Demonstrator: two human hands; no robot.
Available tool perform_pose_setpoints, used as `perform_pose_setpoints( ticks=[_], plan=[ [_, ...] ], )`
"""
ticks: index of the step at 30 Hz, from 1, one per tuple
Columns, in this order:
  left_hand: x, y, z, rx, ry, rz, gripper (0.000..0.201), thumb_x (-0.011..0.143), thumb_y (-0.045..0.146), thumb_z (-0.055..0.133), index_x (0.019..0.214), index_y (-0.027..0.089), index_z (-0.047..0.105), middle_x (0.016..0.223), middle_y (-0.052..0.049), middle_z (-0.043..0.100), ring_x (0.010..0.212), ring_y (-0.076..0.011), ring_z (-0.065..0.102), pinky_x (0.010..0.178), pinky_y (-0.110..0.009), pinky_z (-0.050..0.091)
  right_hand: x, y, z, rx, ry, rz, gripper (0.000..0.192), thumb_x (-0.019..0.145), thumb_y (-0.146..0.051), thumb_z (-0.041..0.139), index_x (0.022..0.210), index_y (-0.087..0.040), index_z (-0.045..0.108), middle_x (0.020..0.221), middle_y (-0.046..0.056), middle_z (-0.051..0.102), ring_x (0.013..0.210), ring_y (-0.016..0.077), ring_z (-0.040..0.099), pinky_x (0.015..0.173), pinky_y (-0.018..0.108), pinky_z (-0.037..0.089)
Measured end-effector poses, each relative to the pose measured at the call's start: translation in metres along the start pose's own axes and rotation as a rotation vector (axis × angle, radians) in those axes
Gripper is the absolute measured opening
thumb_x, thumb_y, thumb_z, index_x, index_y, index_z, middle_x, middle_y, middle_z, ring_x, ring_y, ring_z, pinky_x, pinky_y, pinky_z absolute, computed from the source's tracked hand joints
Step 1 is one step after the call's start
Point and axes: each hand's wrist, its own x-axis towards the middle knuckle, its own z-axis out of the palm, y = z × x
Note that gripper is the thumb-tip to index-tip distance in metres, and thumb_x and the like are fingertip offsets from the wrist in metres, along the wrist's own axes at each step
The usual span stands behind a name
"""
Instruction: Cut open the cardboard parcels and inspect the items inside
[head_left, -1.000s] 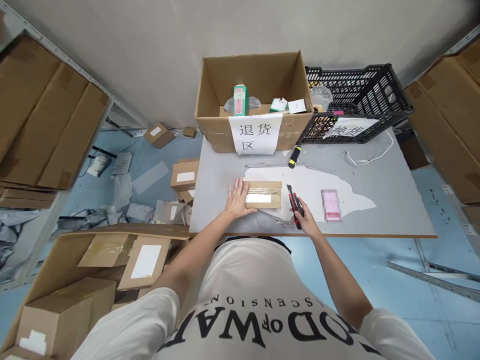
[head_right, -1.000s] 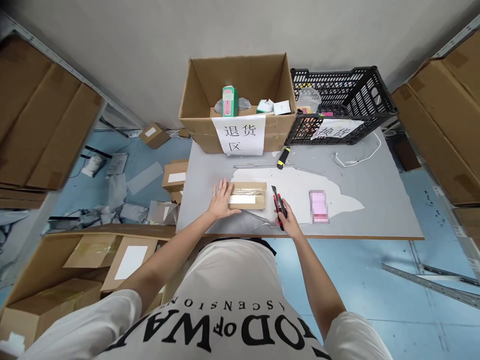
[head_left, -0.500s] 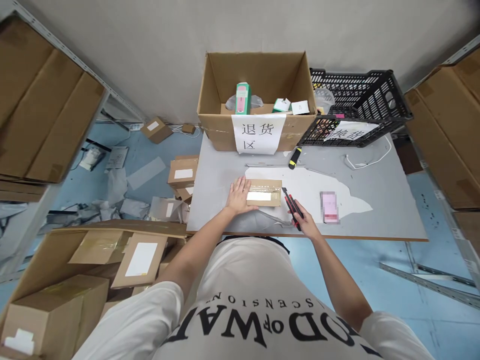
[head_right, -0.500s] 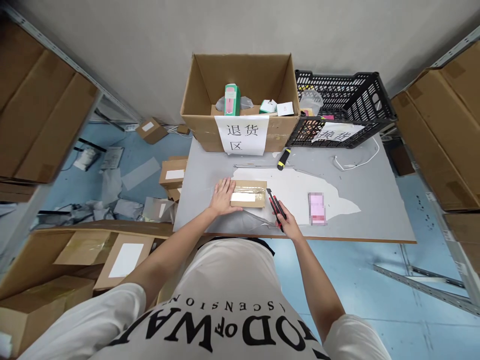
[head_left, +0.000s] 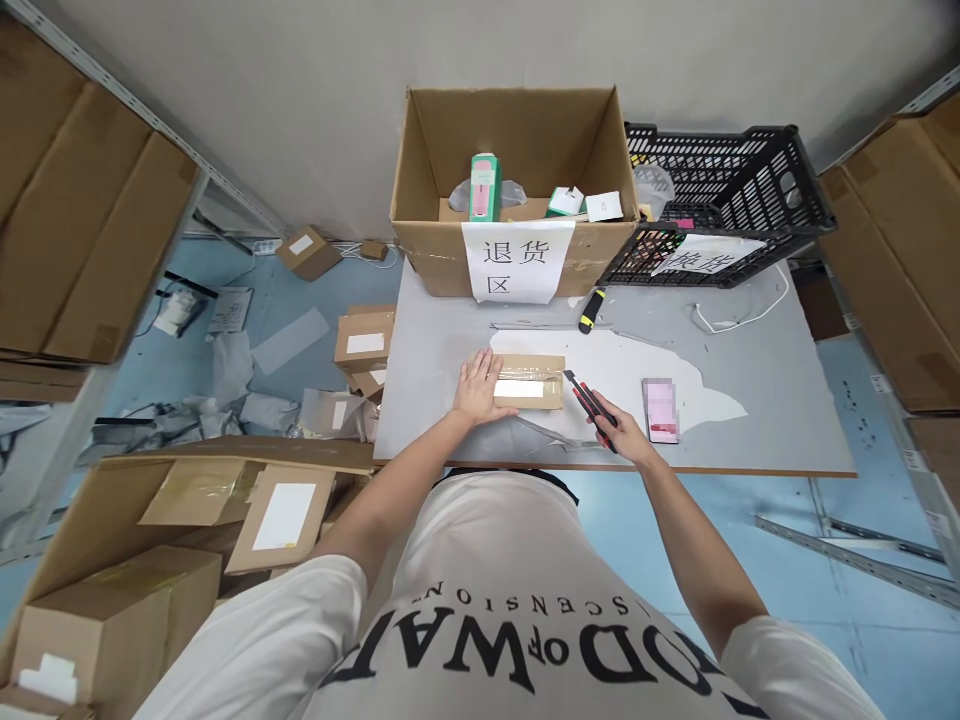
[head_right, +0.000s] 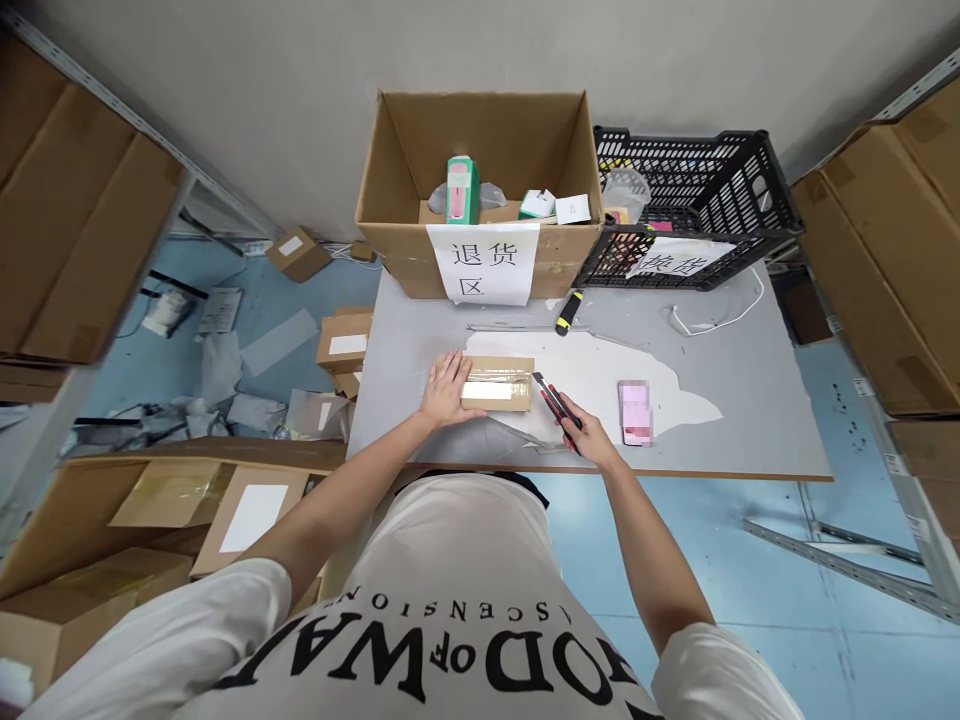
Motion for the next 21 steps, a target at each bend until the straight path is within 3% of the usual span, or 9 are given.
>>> perform_pose_setpoints(
  ticks=[10,15,21],
  plan=[
    [0.005,-0.002,-0.001,-0.026,-0.008,0.001,0.111,0.061,0.078,0.053,0.145,0.013,0.021,0.152,-0.017,0.019,0.140,-0.0363,0.011,0.110,-0.053,0.013,0.015,-0.045,-0.015,-0.114,-0.107,0.091,0.062,0.083,-0.043,0.055,0.141,-0.031,0.036,0.080,0.001,0.059,0.042,0.0042,0.042,0.038,0.019,0.036],
    [0.003,-0.002,0.000,-0.022,0.016,-0.001,0.112,0.060,0.079,0.052,0.145,0.013,0.023,0.152,-0.017,0.019,0.140,-0.0358,0.011,0.111,-0.052,0.013,0.012,-0.041,-0.014,-0.099,-0.073,0.099,0.065,0.083,-0.044,0.054,0.143,-0.029,0.034,0.081,0.001,0.060,0.042,0.0040,0.041,0.039,0.019,0.036],
    [0.003,-0.002,0.001,-0.026,0.018,-0.008,0.113,0.059,0.080,0.052,0.145,0.012,0.023,0.151,-0.018,0.019,0.140,-0.0361,0.012,0.110,-0.053,0.013,-0.001,-0.027,-0.022,-0.107,-0.143,0.107,0.064,0.084,-0.046,0.054,0.143,-0.029,0.034,0.080,0.002,0.060,0.042,0.0047,0.042,0.037,0.019,0.034]
  ],
)
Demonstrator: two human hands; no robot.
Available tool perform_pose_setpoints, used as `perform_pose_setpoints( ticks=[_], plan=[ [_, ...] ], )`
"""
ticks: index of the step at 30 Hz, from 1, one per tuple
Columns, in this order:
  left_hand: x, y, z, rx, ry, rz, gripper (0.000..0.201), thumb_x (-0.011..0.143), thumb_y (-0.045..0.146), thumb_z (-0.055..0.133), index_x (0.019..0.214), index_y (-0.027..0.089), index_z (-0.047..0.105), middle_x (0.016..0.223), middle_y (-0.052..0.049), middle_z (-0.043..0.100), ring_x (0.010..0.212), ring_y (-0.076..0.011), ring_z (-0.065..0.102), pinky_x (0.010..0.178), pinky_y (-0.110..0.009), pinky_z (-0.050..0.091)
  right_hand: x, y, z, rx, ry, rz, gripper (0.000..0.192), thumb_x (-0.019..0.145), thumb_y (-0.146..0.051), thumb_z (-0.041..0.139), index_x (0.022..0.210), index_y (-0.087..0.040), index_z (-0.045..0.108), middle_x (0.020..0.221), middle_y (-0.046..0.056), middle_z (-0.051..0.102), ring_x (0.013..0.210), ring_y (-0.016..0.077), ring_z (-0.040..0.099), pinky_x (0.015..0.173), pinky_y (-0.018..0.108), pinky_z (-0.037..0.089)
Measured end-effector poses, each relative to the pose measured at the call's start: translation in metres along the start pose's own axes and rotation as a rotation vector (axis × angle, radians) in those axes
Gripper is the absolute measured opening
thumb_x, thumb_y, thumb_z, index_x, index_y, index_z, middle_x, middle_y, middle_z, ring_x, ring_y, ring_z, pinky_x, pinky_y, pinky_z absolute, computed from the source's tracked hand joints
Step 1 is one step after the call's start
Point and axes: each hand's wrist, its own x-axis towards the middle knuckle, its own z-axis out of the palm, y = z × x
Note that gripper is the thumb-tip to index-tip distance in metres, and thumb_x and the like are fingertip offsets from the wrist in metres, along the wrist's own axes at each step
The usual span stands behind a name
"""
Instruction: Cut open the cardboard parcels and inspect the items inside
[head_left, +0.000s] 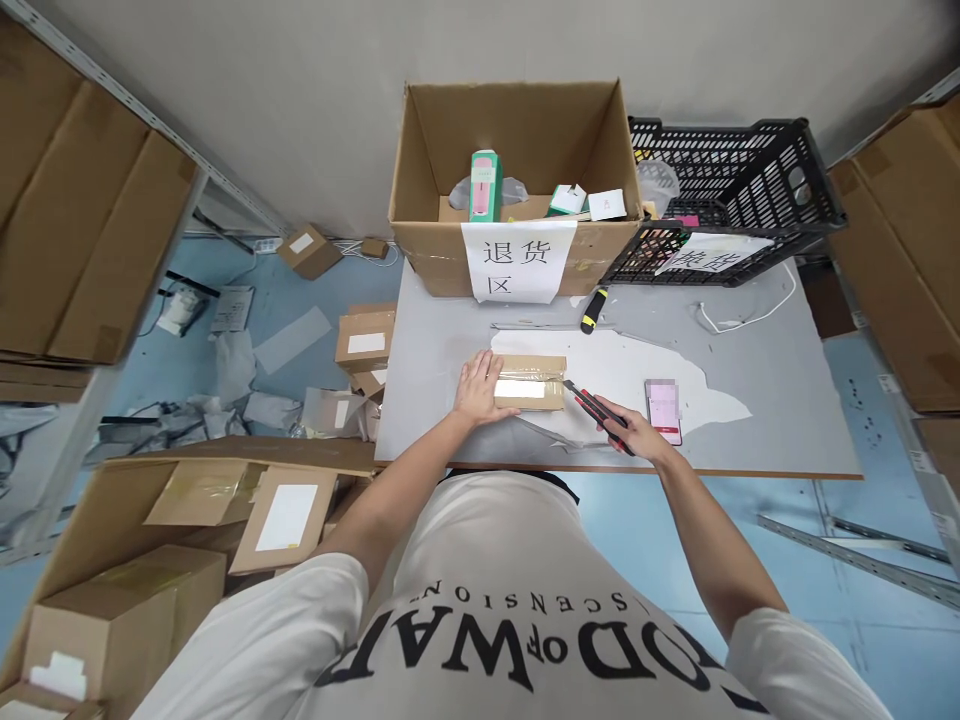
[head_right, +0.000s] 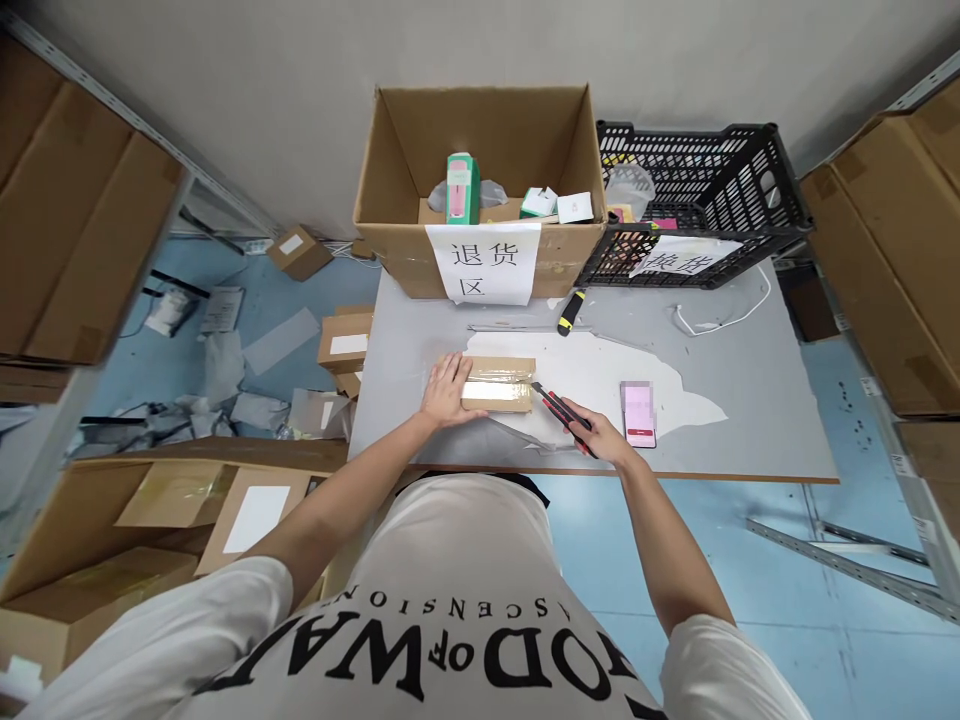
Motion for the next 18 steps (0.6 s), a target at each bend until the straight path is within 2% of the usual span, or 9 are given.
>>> perform_pose_setpoints(
  ticks=[10,18],
  plan=[
    [0.003,-0.001,-0.001,-0.014,-0.016,-0.017,0.112,0.059,0.078,0.055,0.145,0.014,0.021,0.152,-0.016,0.020,0.140,-0.0351,0.012,0.112,-0.051,0.012,0.020,-0.012,0.008,-0.043,0.074,-0.034,0.061,0.084,-0.042,0.053,0.142,-0.029,0.037,0.080,0.001,0.060,0.042,0.0036,0.040,0.038,0.018,0.035],
    [0.000,0.001,0.001,-0.024,0.008,-0.020,0.111,0.060,0.079,0.053,0.145,0.014,0.022,0.151,-0.018,0.019,0.140,-0.0368,0.012,0.110,-0.053,0.013,0.006,0.006,0.006,0.014,0.036,-0.030,0.064,0.084,-0.044,0.054,0.143,-0.028,0.034,0.079,0.001,0.058,0.042,0.0040,0.041,0.038,0.019,0.034]
  ],
)
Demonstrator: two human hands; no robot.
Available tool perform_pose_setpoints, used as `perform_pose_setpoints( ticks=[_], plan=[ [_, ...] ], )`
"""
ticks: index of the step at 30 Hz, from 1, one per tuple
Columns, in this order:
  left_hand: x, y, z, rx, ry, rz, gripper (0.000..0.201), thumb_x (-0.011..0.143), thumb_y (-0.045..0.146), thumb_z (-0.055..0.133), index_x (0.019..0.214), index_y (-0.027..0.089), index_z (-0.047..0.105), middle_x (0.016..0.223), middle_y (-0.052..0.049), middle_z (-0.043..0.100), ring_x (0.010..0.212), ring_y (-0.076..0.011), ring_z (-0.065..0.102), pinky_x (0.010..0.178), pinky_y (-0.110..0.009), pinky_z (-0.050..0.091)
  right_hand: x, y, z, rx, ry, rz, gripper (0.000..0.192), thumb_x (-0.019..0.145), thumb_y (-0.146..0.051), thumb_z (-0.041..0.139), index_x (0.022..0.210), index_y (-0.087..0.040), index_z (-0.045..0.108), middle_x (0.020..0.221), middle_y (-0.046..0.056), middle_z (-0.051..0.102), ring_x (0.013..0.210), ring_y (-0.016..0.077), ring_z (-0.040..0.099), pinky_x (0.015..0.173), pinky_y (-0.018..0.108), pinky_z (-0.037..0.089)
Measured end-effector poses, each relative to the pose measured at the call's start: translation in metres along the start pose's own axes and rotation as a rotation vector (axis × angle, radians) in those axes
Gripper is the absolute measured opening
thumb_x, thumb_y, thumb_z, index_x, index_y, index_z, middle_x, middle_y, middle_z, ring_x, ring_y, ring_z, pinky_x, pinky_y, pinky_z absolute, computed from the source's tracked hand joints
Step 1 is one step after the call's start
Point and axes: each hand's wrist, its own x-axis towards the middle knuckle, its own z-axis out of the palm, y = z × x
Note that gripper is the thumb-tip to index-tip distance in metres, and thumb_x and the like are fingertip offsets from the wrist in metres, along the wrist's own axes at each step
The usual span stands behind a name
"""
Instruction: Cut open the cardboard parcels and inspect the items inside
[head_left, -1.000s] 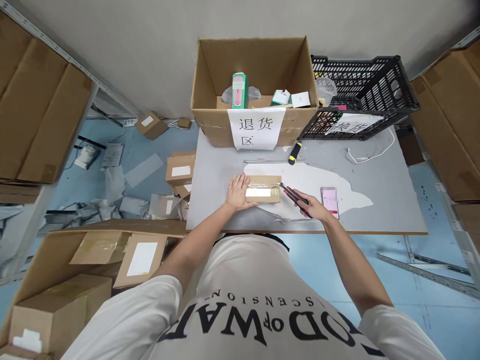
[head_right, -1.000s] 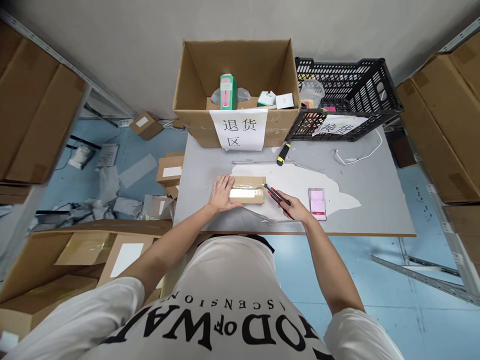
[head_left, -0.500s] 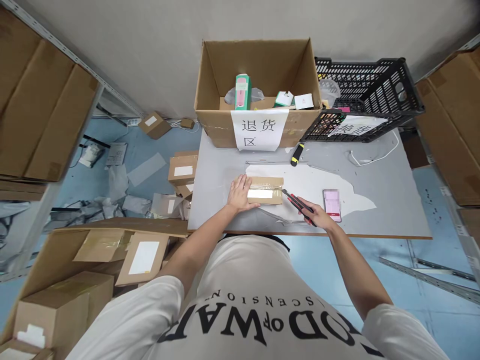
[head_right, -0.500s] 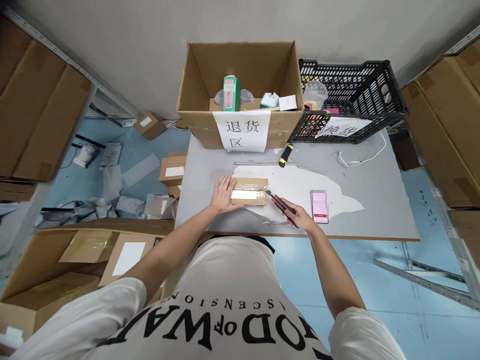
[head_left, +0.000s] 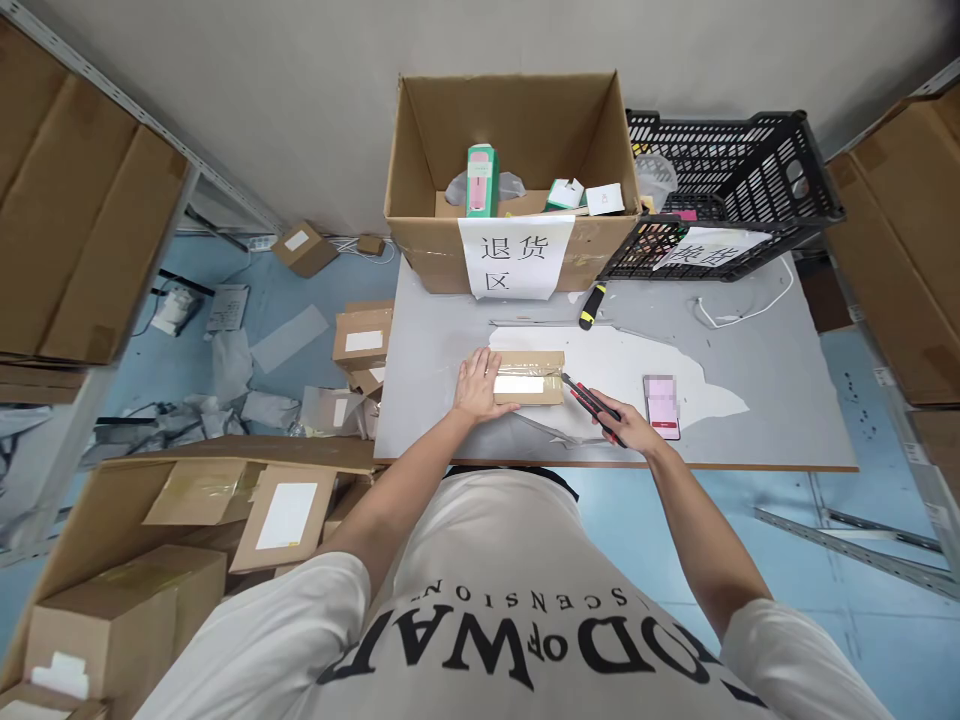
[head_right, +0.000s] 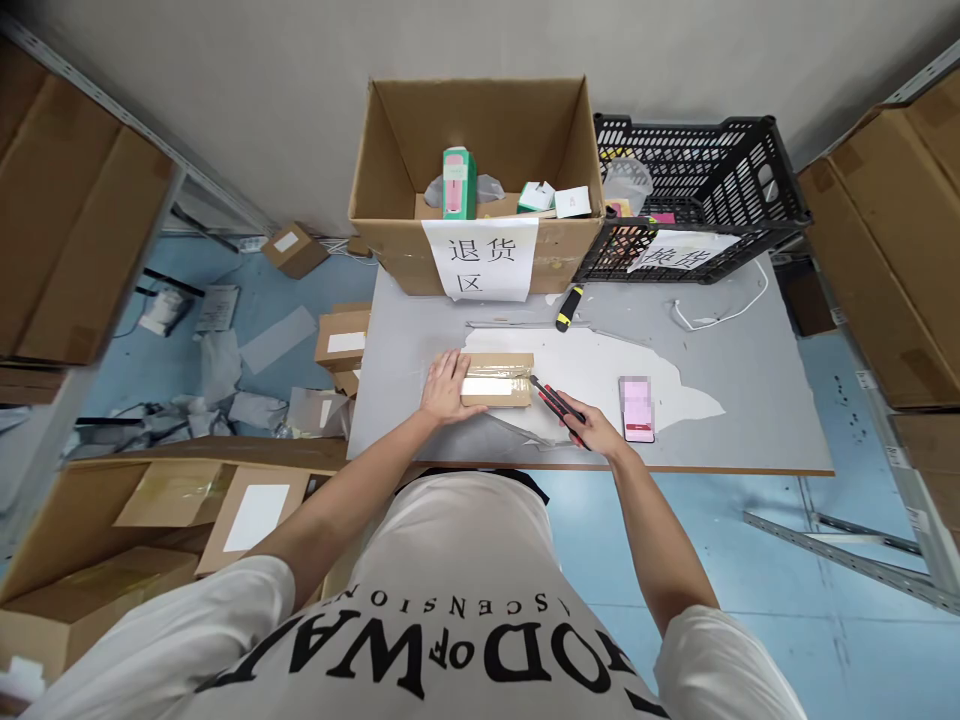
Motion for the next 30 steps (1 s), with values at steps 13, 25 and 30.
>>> perform_pose_setpoints(
  ticks=[13,25,30],
  plan=[
    [-0.001,0.001,-0.002,0.005,-0.002,-0.009,0.109,0.062,0.077,0.052,0.145,0.014,0.022,0.151,-0.018,0.021,0.139,-0.0368,0.012,0.109,-0.054,0.017,-0.024,0.025,0.016,0.116,0.026,0.034,0.075,0.081,-0.052,0.057,0.145,-0.027,0.028,0.078,0.002,0.062,0.042,0.0079,0.044,0.038,0.023,0.036],
    [-0.006,0.001,-0.008,0.017,0.019,0.065,0.100,0.066,0.068,0.057,0.144,0.014,0.026,0.153,-0.017,0.016,0.141,-0.0358,0.008,0.111,-0.057,0.004,-0.048,0.043,0.016,0.128,0.137,-0.011,0.076,0.081,-0.052,0.054,0.146,-0.026,0.024,0.092,0.007,0.066,0.042,0.0075,0.044,0.039,0.025,0.038],
    [-0.019,0.006,-0.003,0.046,0.103,0.310,0.052,0.083,0.041,0.052,0.129,0.017,0.048,0.143,-0.014,0.040,0.136,-0.0292,0.029,0.113,-0.053,0.013,-0.032,0.009,-0.013,-0.039,0.173,-0.144,0.073,0.085,-0.043,0.051,0.147,-0.025,0.019,0.100,0.009,0.064,0.048,0.0086,0.049,0.044,0.027,0.044]
  ],
)
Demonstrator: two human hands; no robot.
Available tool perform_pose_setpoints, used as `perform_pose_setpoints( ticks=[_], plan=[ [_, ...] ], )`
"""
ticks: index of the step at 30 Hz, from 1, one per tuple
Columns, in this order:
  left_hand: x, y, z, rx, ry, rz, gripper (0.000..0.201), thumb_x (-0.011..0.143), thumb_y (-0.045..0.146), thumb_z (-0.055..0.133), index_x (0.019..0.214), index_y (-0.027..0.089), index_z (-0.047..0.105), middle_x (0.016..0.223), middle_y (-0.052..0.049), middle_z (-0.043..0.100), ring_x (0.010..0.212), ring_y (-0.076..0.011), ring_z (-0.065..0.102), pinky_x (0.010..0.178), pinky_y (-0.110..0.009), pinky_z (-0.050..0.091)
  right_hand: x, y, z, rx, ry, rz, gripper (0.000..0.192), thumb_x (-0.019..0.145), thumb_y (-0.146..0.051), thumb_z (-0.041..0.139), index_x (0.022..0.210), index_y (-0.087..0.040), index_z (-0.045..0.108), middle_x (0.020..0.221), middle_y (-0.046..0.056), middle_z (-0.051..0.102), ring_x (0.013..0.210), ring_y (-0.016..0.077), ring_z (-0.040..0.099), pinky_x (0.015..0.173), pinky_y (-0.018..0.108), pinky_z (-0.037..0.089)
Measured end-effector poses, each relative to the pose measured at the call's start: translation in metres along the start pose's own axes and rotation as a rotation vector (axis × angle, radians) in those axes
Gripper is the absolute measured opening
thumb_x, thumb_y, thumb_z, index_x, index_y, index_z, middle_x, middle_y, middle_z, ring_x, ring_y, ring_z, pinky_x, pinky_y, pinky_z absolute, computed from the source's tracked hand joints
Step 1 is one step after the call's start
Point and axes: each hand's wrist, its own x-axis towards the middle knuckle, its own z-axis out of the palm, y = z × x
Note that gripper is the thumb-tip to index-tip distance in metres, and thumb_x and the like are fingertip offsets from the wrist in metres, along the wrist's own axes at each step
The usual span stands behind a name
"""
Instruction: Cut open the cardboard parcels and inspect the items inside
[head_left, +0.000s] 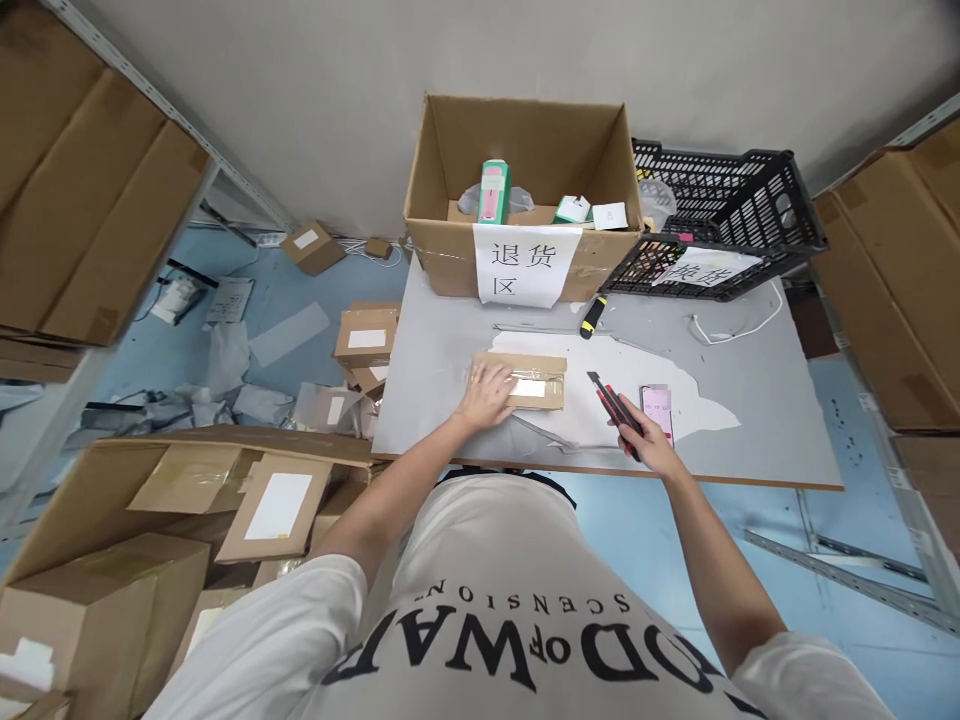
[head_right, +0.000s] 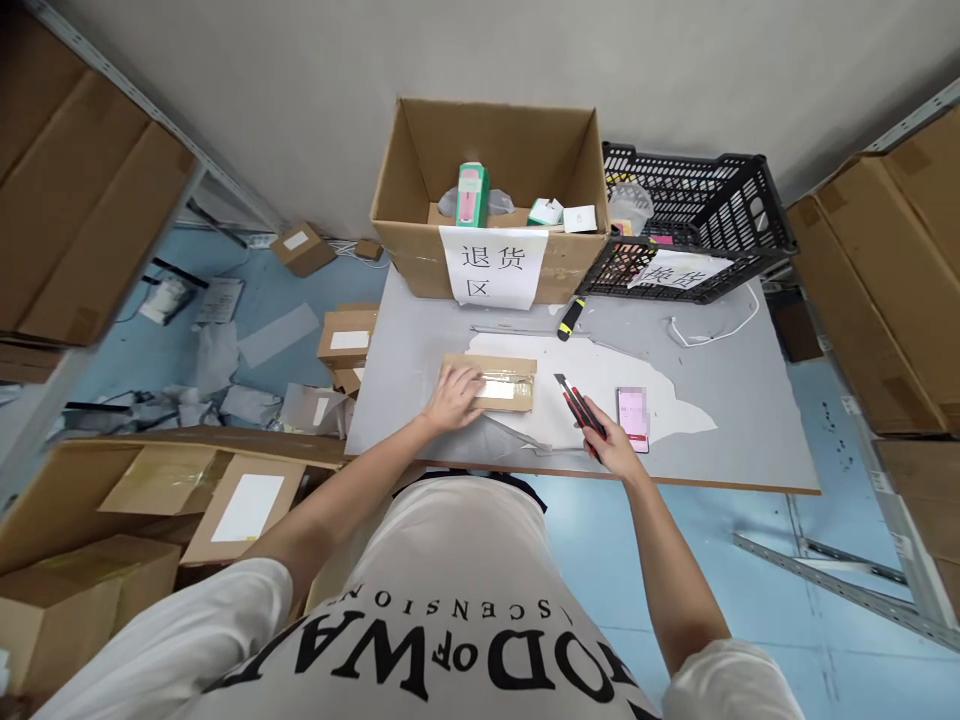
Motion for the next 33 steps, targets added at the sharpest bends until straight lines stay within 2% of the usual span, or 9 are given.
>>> perform_pose_setpoints(
  ticks=[2,4,6,8,11,17,21,27,33],
  plan=[
    [-0.007,0.006,0.008,0.024,0.025,0.063,0.035,0.090,0.025,0.041,0.122,0.018,0.054,0.134,-0.010,0.052,0.129,-0.0240,0.041,0.111,-0.049,0.023,0.019,-0.028,0.000,-0.158,-0.029,-0.114,0.066,0.087,-0.038,0.045,0.147,-0.026,0.020,0.104,0.008,0.063,0.053,0.0099,0.053,0.049,0.028,0.048],
    [-0.015,0.011,0.017,0.046,0.041,0.083,0.036,0.092,0.014,0.033,0.120,0.016,0.056,0.130,-0.009,0.056,0.126,-0.0206,0.046,0.107,-0.043,0.032,0.041,-0.061,0.010,-0.372,-0.087,-0.241,0.061,0.090,-0.033,0.040,0.147,-0.027,0.020,0.110,0.008,0.062,0.062,0.0128,0.058,0.058,0.032,0.052],
    [-0.024,0.016,0.025,0.069,0.036,0.082,0.040,0.092,0.009,0.030,0.124,0.013,0.053,0.133,-0.011,0.053,0.129,-0.0200,0.043,0.106,-0.040,0.034,0.063,-0.094,0.028,-0.596,-0.184,-0.405,0.060,0.090,-0.027,0.038,0.147,-0.027,0.020,0.120,0.009,0.059,0.084,0.0179,0.063,0.076,0.037,0.052],
    [-0.032,0.019,0.029,0.088,0.012,0.067,0.044,0.091,0.008,0.029,0.132,0.012,0.046,0.140,-0.012,0.045,0.134,-0.0205,0.035,0.108,-0.040,0.032,0.082,-0.121,0.050,-0.777,-0.312,-0.545,0.060,0.090,-0.022,0.036,0.147,-0.029,0.020,0.132,0.008,0.052,0.109,0.0216,0.057,0.090,0.038,0.046],
    [-0.040,0.022,0.030,0.100,-0.030,0.026,0.050,0.090,0.009,0.028,0.139,0.014,0.036,0.147,-0.010,0.035,0.138,-0.0206,0.026,0.111,-0.041,0.026,0.106,-0.144,0.083,-0.986,-0.511,-0.592,0.063,0.088,-0.015,0.038,0.146,-0.034,0.021,0.138,0.004,0.047,0.119,0.0213,0.051,0.091,0.034,0.044],
    [-0.044,0.027,0.031,0.079,-0.042,-0.053,0.055,0.089,0.009,0.029,0.143,0.016,0.029,0.152,-0.007,0.025,0.141,-0.0231,0.018,0.112,-0.043,0.021,0.135,-0.146,0.117,-1.188,-0.674,-0.529,0.060,0.089,-0.016,0.041,0.145,-0.029,0.027,0.124,0.011,0.057,0.097,0.0199,0.062,0.081,0.031,0.045],
    [-0.045,0.028,0.032,0.061,-0.049,-0.081,0.057,0.088,0.009,0.031,0.144,0.018,0.026,0.152,-0.007,0.023,0.141,-0.0235,0.014,0.112,-0.045,0.019,0.137,-0.144,0.121,-1.217,-0.716,-0.486,0.057,0.091,-0.017,0.041,0.145,-0.029,0.027,0.119,0.011,0.059,0.088,0.0172,0.064,0.080,0.028,0.044],
    [-0.045,0.027,0.030,0.035,-0.077,-0.074,0.059,0.086,0.010,0.032,0.145,0.016,0.025,0.153,-0.007,0.023,0.142,-0.0244,0.011,0.112,-0.045,0.019,0.131,-0.157,0.123,-1.376,-0.718,-0.437,0.058,0.091,-0.020,0.039,0.146,-0.032,0.024,0.109,0.011,0.061,0.086,0.0206,0.064,0.071,0.027,0.042],
    [-0.042,0.026,0.029,0.013,-0.106,-0.076,0.063,0.082,0.011,0.036,0.144,0.014,0.026,0.153,-0.009,0.022,0.142,-0.0257,0.010,0.112,-0.047,0.018,0.127,-0.168,0.125,-1.484,-0.704,-0.414,0.058,0.090,-0.018,0.038,0.145,-0.033,0.027,0.114,0.013,0.059,0.091,0.0239,0.064,0.065,0.027,0.042]
  ],
)
